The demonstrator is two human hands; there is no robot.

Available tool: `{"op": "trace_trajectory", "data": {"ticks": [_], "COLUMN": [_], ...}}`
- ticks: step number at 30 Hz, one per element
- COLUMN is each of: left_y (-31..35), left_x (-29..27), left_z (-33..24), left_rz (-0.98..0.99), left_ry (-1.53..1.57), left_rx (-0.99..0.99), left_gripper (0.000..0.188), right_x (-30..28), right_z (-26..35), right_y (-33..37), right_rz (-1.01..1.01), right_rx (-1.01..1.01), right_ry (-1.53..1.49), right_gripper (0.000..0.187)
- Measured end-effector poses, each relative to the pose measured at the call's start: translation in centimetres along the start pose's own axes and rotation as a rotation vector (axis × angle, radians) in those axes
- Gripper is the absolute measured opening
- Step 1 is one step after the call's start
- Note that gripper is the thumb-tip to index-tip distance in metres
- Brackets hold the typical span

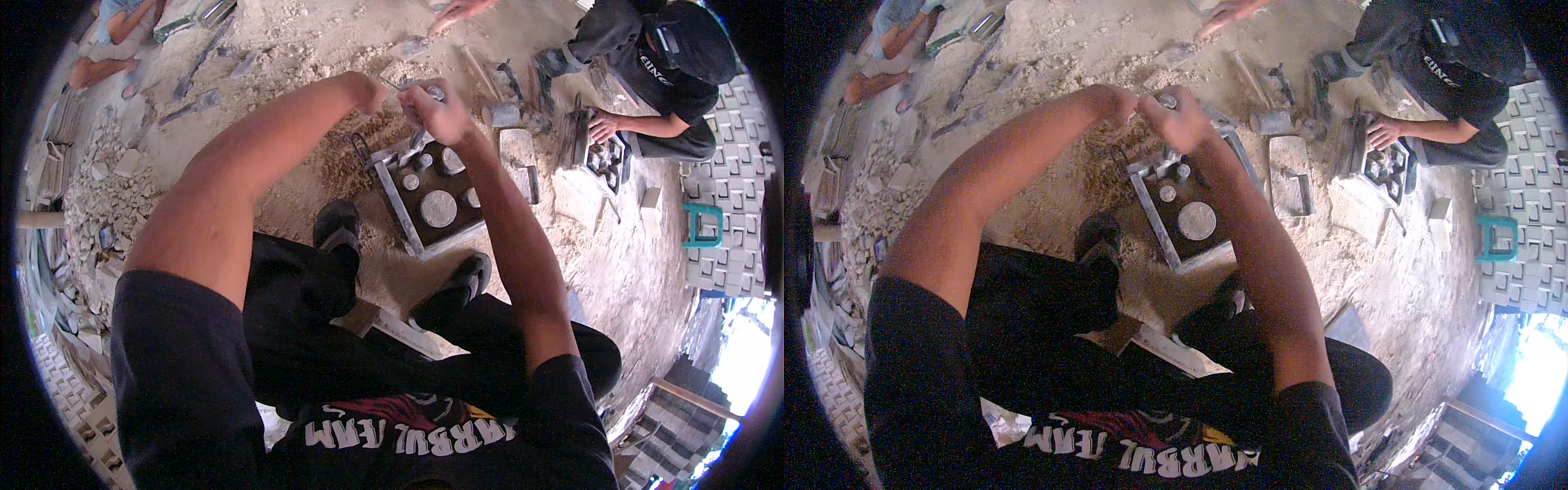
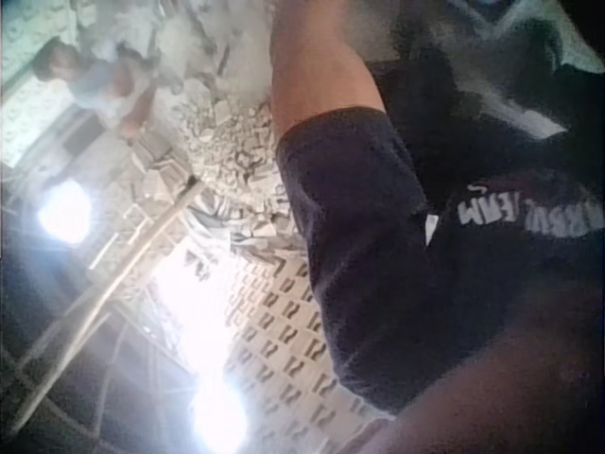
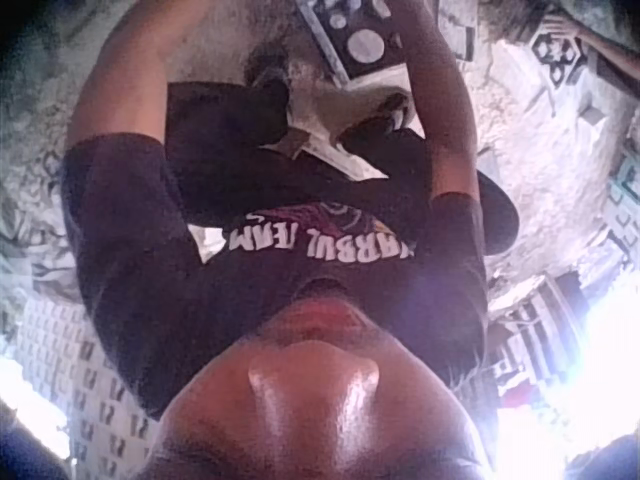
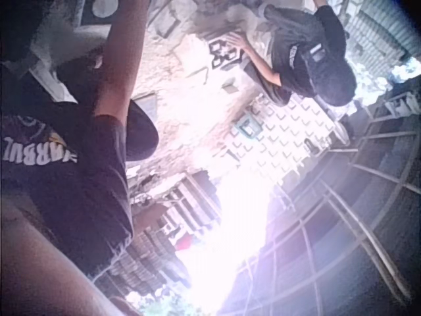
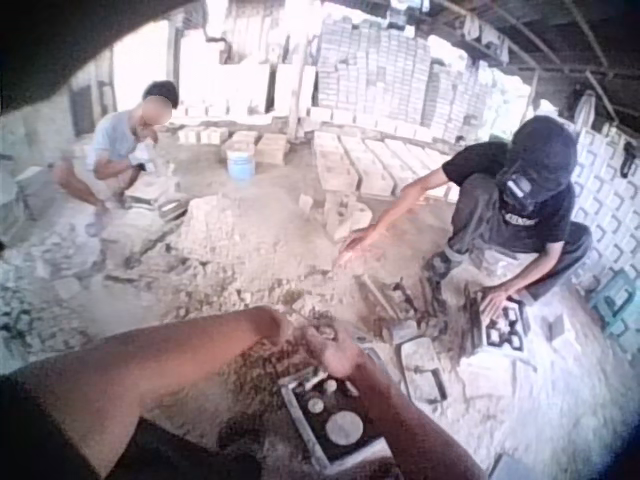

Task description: The person fills a metal mold with small stones and sand, compacting them by hand and with a small mallet before placing a stone lid on top and tapping it down.

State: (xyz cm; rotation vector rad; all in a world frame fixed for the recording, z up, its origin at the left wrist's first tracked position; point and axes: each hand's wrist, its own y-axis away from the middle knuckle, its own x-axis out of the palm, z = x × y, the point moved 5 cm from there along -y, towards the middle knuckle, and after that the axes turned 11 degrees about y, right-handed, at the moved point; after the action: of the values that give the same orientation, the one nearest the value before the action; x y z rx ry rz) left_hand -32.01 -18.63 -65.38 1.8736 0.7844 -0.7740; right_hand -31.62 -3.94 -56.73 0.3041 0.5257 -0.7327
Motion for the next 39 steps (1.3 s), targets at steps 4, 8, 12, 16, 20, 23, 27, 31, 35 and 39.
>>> {"op": "trace_trajectory", "data": {"ticks": [4,8,12,16,20,23,27,31,35,39], "left_y": [1.7,1.4,1.9,1.6,1.2,0.0,-0.6,-0.7,0.0,-0.6], "left_x": [0.4,-0.3,1.4,1.6,2.5,3.2,5.5,6.7,7.8,6.8], "left_z": [0.0,-3.1,-0.5,-2.5,-4.2,-6.5,-6.7,-7.6,-6.3,-7.1], "left_rz": [0.01,0.073,-0.045,-0.027,-0.132,-0.086,-0.098,-0.145,-0.214,-0.077], "left_ry": [-0.175,-0.131,-0.036,-0.137,-0.001,0.173,0.337,0.402,0.445,0.47], "left_rx": [-0.087,-0.127,-0.072,-0.047,-0.091,-0.113,-0.116,-0.13,-0.209,-0.206], "left_gripper": [0.031,0.032,0.024,0.032,0.049,0.064,0.082,0.082,0.079,0.075], "right_x": [0.2,-1.3,-1.7,-5.1,-5.2,-4.1,-3.8,-3.4,-4.1,-4.0], "right_z": [2.9,-0.8,1.0,1.4,3.1,1.7,1.9,-0.6,0.3,-1.6], "right_y": [3.5,1.6,2.2,2.6,6.4,6.7,7.7,6.5,7.8,8.2], "right_rz": [-0.021,-0.095,-0.131,-0.509,-0.691,-0.657,-0.742,-0.575,-0.748,-0.827], "right_rx": [-0.107,-0.077,-0.105,0.007,-0.007,-0.082,-0.057,-0.061,0.042,0.046], "right_ry": [-0.049,-0.14,-0.19,-0.163,-0.126,-0.085,-0.116,-0.195,-0.159,-0.157], "right_gripper": [0.026,0.017,0.018,0.042,0.054,0.053,0.053,0.052,0.051,0.045]}}
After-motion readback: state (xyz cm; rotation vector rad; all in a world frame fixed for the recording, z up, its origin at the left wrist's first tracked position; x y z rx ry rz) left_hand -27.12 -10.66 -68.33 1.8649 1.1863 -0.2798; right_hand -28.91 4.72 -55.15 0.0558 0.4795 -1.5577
